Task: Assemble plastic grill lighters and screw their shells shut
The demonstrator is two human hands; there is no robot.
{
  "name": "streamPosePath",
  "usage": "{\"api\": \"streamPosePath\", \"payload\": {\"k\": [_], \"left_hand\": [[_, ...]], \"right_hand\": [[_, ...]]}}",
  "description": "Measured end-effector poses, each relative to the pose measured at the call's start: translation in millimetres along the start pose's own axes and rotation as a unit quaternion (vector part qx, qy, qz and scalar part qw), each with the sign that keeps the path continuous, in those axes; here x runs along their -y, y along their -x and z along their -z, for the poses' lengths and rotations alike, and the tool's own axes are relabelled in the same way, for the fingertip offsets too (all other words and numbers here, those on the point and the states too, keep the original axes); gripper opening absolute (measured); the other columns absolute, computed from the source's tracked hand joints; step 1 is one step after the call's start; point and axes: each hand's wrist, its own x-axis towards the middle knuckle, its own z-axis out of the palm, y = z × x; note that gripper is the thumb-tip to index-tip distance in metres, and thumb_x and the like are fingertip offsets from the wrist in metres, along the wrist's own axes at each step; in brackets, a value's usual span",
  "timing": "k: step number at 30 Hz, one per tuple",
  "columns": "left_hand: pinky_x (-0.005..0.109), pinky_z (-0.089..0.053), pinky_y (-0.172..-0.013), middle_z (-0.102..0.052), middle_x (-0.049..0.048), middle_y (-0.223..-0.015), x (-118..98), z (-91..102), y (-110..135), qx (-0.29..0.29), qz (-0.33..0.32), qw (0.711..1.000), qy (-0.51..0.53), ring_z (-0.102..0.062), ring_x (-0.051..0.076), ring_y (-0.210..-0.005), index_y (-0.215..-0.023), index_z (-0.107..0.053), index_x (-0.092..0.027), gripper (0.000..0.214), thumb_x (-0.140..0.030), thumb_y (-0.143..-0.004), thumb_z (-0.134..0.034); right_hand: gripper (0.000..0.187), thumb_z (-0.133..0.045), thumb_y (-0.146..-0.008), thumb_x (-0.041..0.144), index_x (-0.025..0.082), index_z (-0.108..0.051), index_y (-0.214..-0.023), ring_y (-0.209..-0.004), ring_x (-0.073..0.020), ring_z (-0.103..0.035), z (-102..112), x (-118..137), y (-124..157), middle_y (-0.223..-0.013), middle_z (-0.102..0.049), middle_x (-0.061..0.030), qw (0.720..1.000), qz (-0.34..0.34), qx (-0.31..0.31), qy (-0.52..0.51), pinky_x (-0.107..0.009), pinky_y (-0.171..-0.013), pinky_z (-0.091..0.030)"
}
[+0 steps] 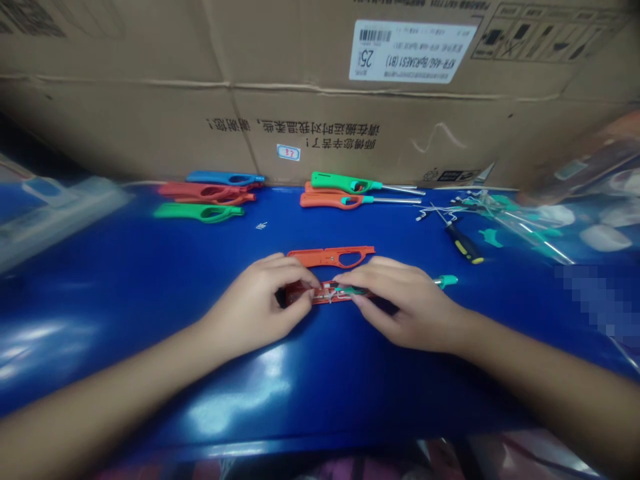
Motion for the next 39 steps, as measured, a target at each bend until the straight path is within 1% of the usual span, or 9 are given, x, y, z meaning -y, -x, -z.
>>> {"api": "streamPosePath", "payload": {"k": [2, 6, 11, 14, 19, 24, 30, 34, 39], "left_hand": [[0.027, -0.047, -0.068, -0.072, 0.0020, -0.085, -0.2, 1.7, 0.4, 0.004, 0.008, 1.000, -0.006, -0.062, 0.016, -0.075, -0.092, -0.074, -0.020, 0.015, -0.016, -0.085, -0.062], [0.023, -0.043, -0.058, -0.072, 0.0000, -0.082, 0.1, 4.8, 1.1, 0.022, 0.025, 0.999, -0.001, -0.060, 0.012, -0.065, -0.093, -0.074, -0.021, 0.015, -0.016, -0.088, -0.061], [0.022, -0.044, -0.060, -0.074, 0.0001, -0.087, 0.7, 6.4, 1.0, 0.032, 0.026, 0.999, 0.016, -0.064, 0.013, -0.071, -0.093, -0.074, -0.022, 0.016, -0.017, -0.089, -0.060], [0.022, -0.045, -0.061, -0.074, 0.0001, -0.088, 0.8, 6.3, 0.5, 0.032, 0.027, 0.999, 0.018, -0.065, 0.013, -0.072, -0.094, -0.074, -0.022, 0.016, -0.017, -0.089, -0.060], [0.022, -0.045, -0.060, -0.072, -0.0002, -0.083, 1.9, 5.8, 0.2, 0.023, 0.028, 0.999, 0.018, -0.062, 0.011, -0.067, -0.091, -0.074, -0.020, 0.015, -0.015, -0.088, -0.061], [0.023, -0.045, -0.061, -0.071, 0.0002, -0.083, 0.8, 5.2, 1.8, 0.018, 0.022, 1.000, 0.000, -0.062, 0.012, -0.068, -0.093, -0.074, -0.020, 0.015, -0.017, -0.089, -0.061], [0.022, -0.045, -0.062, -0.068, -0.0004, -0.087, 0.2, 1.3, 3.4, 0.009, 0.002, 1.000, -0.007, -0.061, 0.010, -0.070, -0.096, -0.074, -0.020, 0.010, -0.022, -0.089, -0.067], [0.022, -0.047, -0.064, -0.069, 0.0011, -0.090, 2.3, -1.9, 4.1, 0.014, -0.029, 0.999, 0.008, -0.062, 0.011, -0.074, -0.097, -0.074, -0.020, 0.011, -0.026, -0.092, -0.067], [0.021, -0.050, -0.068, -0.070, 0.0023, -0.093, 3.3, -4.8, 3.6, 0.017, -0.043, 0.998, 0.029, -0.065, 0.011, -0.079, -0.100, -0.075, -0.019, 0.013, -0.027, -0.095, -0.066]], "right_hand": [[0.034, -0.050, -0.097, 0.016, 0.022, -0.063, -0.127, -0.100, -0.0192, -0.065, 0.9, 0.8, -0.2, -0.112, -0.075, -0.0060, 0.999, 0.028, 0.020, 0.033, -0.036, -0.088, -0.050], [0.033, -0.048, -0.098, 0.017, 0.022, -0.068, -0.124, -0.113, -0.0198, -0.063, 1.9, -0.9, -0.7, -0.114, -0.076, -0.0053, 0.994, 0.045, 0.064, 0.072, -0.040, -0.099, -0.046], [0.038, -0.046, -0.099, 0.016, 0.019, -0.062, -0.134, -0.127, -0.0208, -0.057, 3.7, -2.3, 0.5, -0.124, -0.073, -0.0039, 0.986, 0.072, 0.108, 0.106, -0.042, -0.108, -0.040], [0.040, -0.046, -0.100, 0.017, 0.017, -0.060, -0.137, -0.130, -0.0214, -0.055, 5.3, -0.6, 0.6, -0.130, -0.071, -0.0047, 0.982, 0.081, 0.131, 0.111, -0.044, -0.110, -0.038], [0.038, -0.046, -0.100, 0.017, 0.019, -0.061, -0.134, -0.126, -0.0180, -0.058, 5.7, 3.2, 0.0, -0.127, -0.072, -0.0043, 0.988, 0.060, 0.120, 0.078, -0.039, -0.108, -0.041], [0.035, -0.047, -0.100, 0.018, 0.017, -0.063, -0.131, -0.123, -0.0202, -0.058, 2.5, 5.0, 0.9, -0.127, -0.071, -0.0058, 0.988, 0.056, 0.102, 0.097, -0.040, -0.108, -0.040], [0.025, -0.051, -0.099, 0.018, 0.020, -0.069, -0.116, -0.105, -0.0220, -0.058, -0.7, -0.8, 0.2, -0.115, -0.069, -0.0080, 0.992, 0.018, 0.039, 0.120, -0.040, -0.091, -0.044], [0.016, -0.053, -0.099, 0.021, 0.020, -0.070, -0.099, -0.097, -0.0210, -0.057, -1.6, -4.1, -0.4, -0.106, -0.065, -0.0073, 0.994, -0.001, 0.036, 0.108, -0.038, -0.085, -0.041], [0.013, -0.054, -0.099, 0.020, 0.020, -0.067, -0.100, -0.097, -0.0199, -0.056, -3.2, -4.3, -0.9, -0.104, -0.065, -0.0055, 0.995, -0.022, 0.046, 0.091, -0.036, -0.084, -0.040]]}}
